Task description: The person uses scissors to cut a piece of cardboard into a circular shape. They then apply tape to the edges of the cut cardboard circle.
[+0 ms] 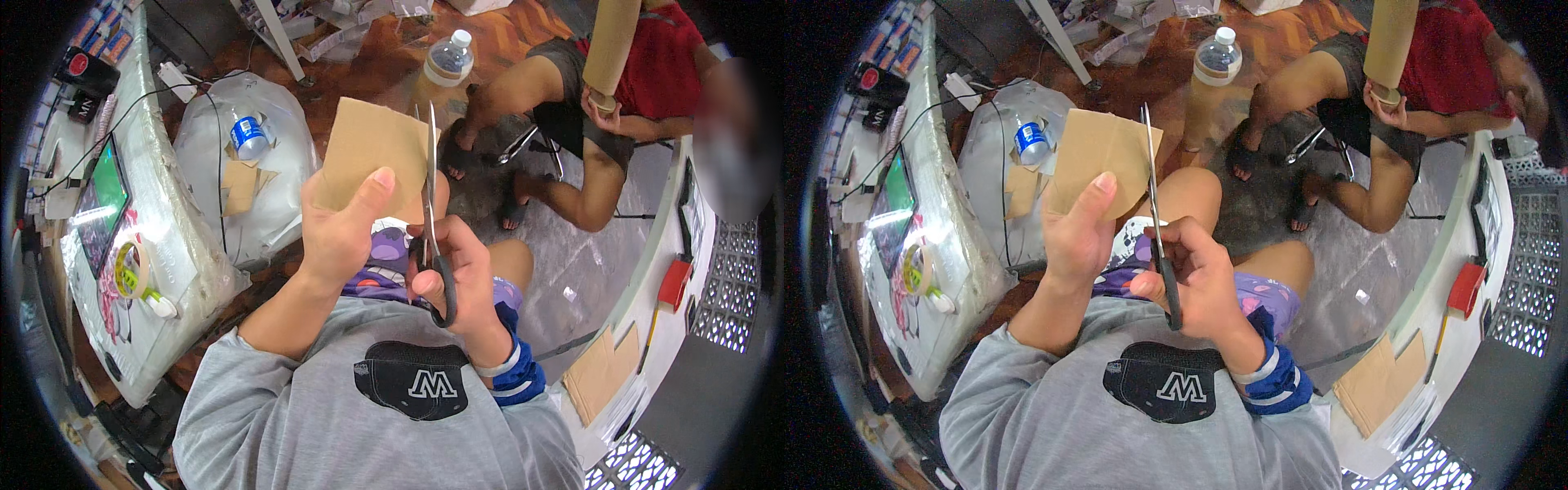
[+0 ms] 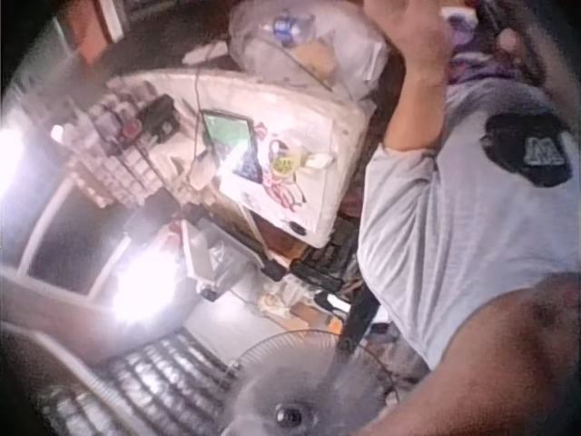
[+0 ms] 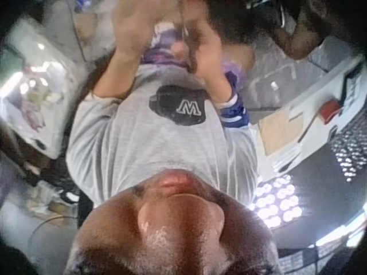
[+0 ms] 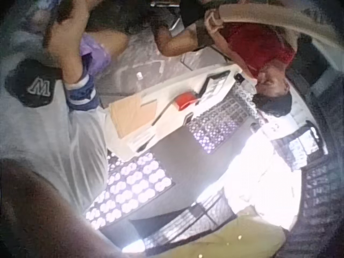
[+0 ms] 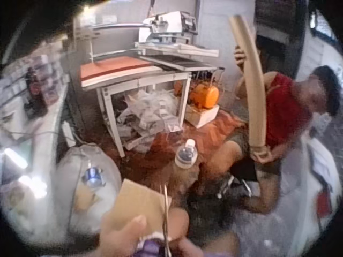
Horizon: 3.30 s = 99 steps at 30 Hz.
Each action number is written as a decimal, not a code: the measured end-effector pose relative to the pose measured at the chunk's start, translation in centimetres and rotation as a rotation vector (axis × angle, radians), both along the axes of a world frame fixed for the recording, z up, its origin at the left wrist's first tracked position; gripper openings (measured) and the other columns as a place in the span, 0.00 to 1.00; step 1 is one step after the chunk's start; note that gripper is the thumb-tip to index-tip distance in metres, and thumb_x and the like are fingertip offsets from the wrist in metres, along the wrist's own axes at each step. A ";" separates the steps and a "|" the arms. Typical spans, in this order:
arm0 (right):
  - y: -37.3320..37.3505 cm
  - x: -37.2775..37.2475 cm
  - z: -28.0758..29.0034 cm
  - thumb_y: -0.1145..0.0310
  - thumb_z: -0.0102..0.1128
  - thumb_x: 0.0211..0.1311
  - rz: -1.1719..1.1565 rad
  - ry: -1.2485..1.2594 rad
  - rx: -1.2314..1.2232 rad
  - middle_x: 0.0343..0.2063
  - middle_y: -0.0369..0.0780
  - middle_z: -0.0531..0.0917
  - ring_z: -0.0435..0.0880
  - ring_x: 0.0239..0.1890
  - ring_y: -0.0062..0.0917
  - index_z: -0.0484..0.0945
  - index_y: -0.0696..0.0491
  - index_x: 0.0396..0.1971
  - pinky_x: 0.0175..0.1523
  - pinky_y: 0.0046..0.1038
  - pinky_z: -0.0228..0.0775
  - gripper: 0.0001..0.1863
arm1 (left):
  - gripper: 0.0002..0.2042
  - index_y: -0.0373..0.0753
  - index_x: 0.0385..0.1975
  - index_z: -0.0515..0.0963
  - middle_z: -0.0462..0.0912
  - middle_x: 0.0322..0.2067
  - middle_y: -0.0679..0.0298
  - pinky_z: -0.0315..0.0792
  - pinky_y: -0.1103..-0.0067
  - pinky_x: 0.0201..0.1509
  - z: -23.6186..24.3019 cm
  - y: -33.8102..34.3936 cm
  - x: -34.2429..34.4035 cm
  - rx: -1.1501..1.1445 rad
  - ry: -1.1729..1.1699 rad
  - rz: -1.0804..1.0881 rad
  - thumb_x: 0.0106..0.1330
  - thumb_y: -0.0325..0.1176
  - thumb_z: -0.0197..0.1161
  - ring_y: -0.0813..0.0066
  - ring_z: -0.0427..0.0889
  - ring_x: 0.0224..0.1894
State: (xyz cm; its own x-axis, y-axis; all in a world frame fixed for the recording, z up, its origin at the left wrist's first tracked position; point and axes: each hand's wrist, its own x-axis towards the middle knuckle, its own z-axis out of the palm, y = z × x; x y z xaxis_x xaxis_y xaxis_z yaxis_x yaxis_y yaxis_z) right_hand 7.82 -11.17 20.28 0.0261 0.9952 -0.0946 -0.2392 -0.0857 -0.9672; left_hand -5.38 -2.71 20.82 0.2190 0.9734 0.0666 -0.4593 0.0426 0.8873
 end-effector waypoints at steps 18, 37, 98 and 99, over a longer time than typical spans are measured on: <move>0.5 0.6 -1.5 0.46 0.79 0.41 0.046 0.129 -0.086 0.25 0.32 0.75 0.73 0.28 0.14 0.71 0.61 0.41 0.34 0.17 0.64 0.39 | 0.11 0.30 0.46 0.77 0.84 0.38 0.62 0.75 0.80 0.42 -0.9 1.1 -1.4 -0.061 0.026 -0.123 0.67 0.27 0.58 0.78 0.81 0.38; 0.7 0.8 -1.7 0.40 0.77 0.41 0.094 0.136 -0.129 0.26 0.35 0.75 0.73 0.28 0.15 0.67 0.62 0.42 0.34 0.18 0.65 0.43 | 0.12 0.29 0.46 0.78 0.84 0.38 0.61 0.76 0.79 0.44 -1.4 2.2 -2.6 -0.113 0.078 -0.258 0.65 0.26 0.59 0.77 0.82 0.39; 1.1 0.0 -0.8 0.48 0.80 0.40 0.073 0.152 -0.151 0.27 0.33 0.74 0.72 0.28 0.13 0.69 0.62 0.42 0.33 0.16 0.65 0.39 | 0.13 0.32 0.47 0.78 0.84 0.36 0.64 0.74 0.83 0.33 -0.7 1.7 -2.6 -0.091 0.006 -0.157 0.68 0.34 0.61 0.80 0.82 0.33; 1.0 0.1 -0.7 0.49 0.80 0.41 0.079 0.149 -0.161 0.27 0.33 0.74 0.72 0.28 0.13 0.69 0.62 0.42 0.33 0.17 0.65 0.39 | 0.13 0.32 0.47 0.78 0.84 0.36 0.64 0.74 0.83 0.33 -0.7 1.7 -2.7 -0.096 0.005 -0.161 0.68 0.34 0.61 0.80 0.82 0.33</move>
